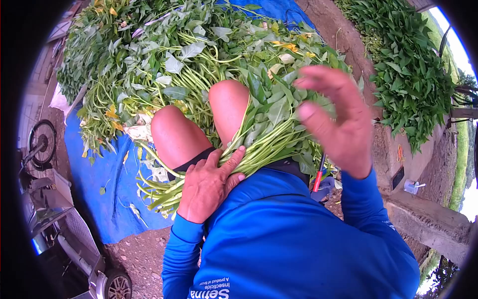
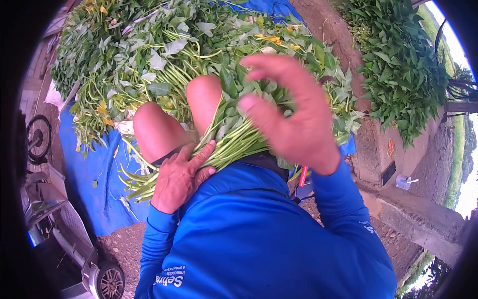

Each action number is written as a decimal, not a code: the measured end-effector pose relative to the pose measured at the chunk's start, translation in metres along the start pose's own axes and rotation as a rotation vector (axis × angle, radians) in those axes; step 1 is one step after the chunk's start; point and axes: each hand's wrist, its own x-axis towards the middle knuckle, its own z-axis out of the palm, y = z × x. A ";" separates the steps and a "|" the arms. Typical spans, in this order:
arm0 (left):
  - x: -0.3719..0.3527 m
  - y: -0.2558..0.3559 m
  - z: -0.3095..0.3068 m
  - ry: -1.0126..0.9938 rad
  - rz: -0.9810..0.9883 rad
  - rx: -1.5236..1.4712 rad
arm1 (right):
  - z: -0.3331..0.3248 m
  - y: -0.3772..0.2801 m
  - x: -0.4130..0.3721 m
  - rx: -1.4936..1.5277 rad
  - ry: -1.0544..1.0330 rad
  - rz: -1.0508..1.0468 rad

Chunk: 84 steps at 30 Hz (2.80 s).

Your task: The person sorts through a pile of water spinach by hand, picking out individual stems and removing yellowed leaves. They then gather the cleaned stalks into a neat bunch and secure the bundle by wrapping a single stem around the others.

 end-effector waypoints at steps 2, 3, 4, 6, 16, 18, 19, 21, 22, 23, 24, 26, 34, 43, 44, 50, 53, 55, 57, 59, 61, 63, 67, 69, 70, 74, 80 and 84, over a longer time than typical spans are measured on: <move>-0.002 -0.006 0.009 0.003 0.017 -0.087 | 0.089 -0.015 0.004 0.355 -0.439 0.068; -0.010 -0.012 0.011 0.006 0.005 -0.134 | 0.140 0.007 -0.002 0.397 -0.566 0.162; -0.022 -0.015 0.000 -0.052 -0.107 -0.135 | 0.173 0.028 -0.012 0.363 -0.680 0.268; -0.071 -0.036 -0.012 0.048 -0.243 -0.088 | 0.181 0.038 -0.036 0.144 -0.976 0.215; -0.110 -0.059 -0.007 0.069 -0.324 -0.112 | 0.191 0.032 -0.038 -0.190 -1.278 0.009; -0.106 -0.072 0.002 0.083 -0.268 -0.117 | 0.189 0.027 -0.029 -0.157 -1.308 0.033; -0.105 -0.079 0.005 0.090 -0.239 -0.121 | 0.189 0.028 -0.028 -0.147 -1.312 0.038; -0.096 -0.090 0.000 0.048 -0.166 -0.119 | 0.187 0.030 -0.027 -0.130 -1.321 0.048; -0.092 -0.092 -0.008 0.022 -0.143 -0.105 | 0.184 0.029 -0.027 -0.099 -1.283 0.059; -0.087 -0.093 -0.019 0.003 -0.119 -0.085 | 0.181 0.029 -0.026 -0.070 -1.241 0.060; -0.081 -0.087 -0.032 -0.052 -0.140 -0.022 | 0.178 0.028 -0.025 -0.039 -1.198 0.063; -0.068 -0.074 -0.067 -0.025 -0.079 0.187 | 0.166 0.016 -0.021 -0.030 -1.023 0.031; -0.016 -0.148 -0.049 0.143 0.159 0.339 | 0.186 0.035 -0.020 -0.382 -0.789 0.023; -0.035 -0.105 -0.056 0.368 0.077 0.455 | 0.204 0.036 -0.016 -0.406 -0.895 0.124; -0.043 -0.091 -0.059 0.415 0.150 0.309 | 0.201 0.035 -0.011 -0.386 -0.892 0.121; -0.042 -0.049 0.030 0.349 -0.490 -1.495 | 0.175 0.024 0.027 -0.186 -0.772 0.119; 0.018 -0.051 -0.001 0.891 -0.029 -1.629 | 0.165 -0.014 0.060 -0.150 -0.688 -0.066; 0.056 -0.034 -0.067 1.201 0.117 -1.647 | 0.166 -0.070 0.087 -0.183 -0.560 -0.153; 0.048 -0.050 -0.143 1.147 0.212 -1.470 | 0.177 -0.114 0.116 -0.082 -0.369 -0.285; 0.013 -0.026 -0.229 1.159 0.265 -1.164 | 0.191 -0.158 0.133 0.211 -0.317 -0.327; -0.016 -0.021 -0.281 1.036 0.226 -0.889 | 0.193 -0.187 0.140 0.107 -0.328 -0.561; -0.043 -0.011 -0.317 0.805 0.090 -0.692 | 0.195 -0.192 0.134 -0.096 -0.184 -0.720; -0.039 -0.027 -0.257 0.262 -0.246 -0.848 | 0.169 -0.126 0.074 0.021 -0.938 -0.251; -0.027 -0.059 -0.155 0.110 -0.407 -1.134 | 0.149 -0.072 0.031 0.190 -1.097 0.059; -0.021 -0.069 -0.103 0.139 -0.447 -1.298 | 0.138 -0.045 0.010 0.257 -1.149 0.223; 0.008 -0.067 -0.039 0.083 -0.371 -1.653 | 0.112 0.014 -0.026 0.709 -0.547 0.786; 0.033 -0.055 -0.035 0.052 -0.443 -1.471 | 0.124 0.025 0.011 0.650 -0.281 0.669; 0.034 -0.055 -0.027 0.072 -0.432 -1.677 | 0.134 0.051 0.003 0.871 -0.328 0.591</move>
